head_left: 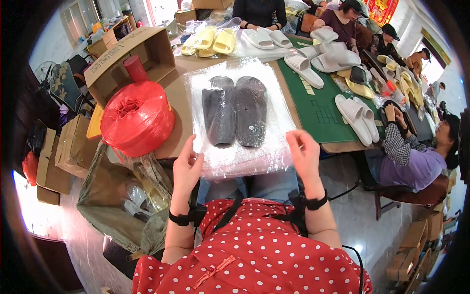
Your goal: Packaging pairs of shoes into individual plastic bags.
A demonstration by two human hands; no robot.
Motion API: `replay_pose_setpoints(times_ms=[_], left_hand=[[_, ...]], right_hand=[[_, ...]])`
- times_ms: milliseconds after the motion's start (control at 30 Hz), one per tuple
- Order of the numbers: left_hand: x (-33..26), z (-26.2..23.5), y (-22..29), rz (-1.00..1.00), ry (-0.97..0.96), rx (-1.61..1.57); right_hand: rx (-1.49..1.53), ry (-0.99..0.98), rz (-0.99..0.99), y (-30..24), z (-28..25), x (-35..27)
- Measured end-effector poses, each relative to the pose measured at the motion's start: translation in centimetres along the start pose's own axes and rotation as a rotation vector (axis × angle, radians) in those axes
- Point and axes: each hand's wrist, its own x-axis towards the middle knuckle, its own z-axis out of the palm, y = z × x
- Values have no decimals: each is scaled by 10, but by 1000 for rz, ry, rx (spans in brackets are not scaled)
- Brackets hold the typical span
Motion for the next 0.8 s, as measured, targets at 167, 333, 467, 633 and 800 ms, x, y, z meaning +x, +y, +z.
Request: replay_pose_setpoints(times_ms=[167,333,467,633,800], left_hand=[[-1,9,-9,19,20,-99],[-5,3,-5,-66,40,-178],[-7,-7,-22,-50,-12,-172],[-11,-31,-22,144,-116,-170],[-16,-47,-20,316,-53,28]], right_hand=[[-102,-175,356,37,1,12],[280,-254,314,71,0,2],[274,-335,364,65,-9,-2],[-11,-204,77,63,-28,-8],[-388,-178,-447,39,-37,-6]])
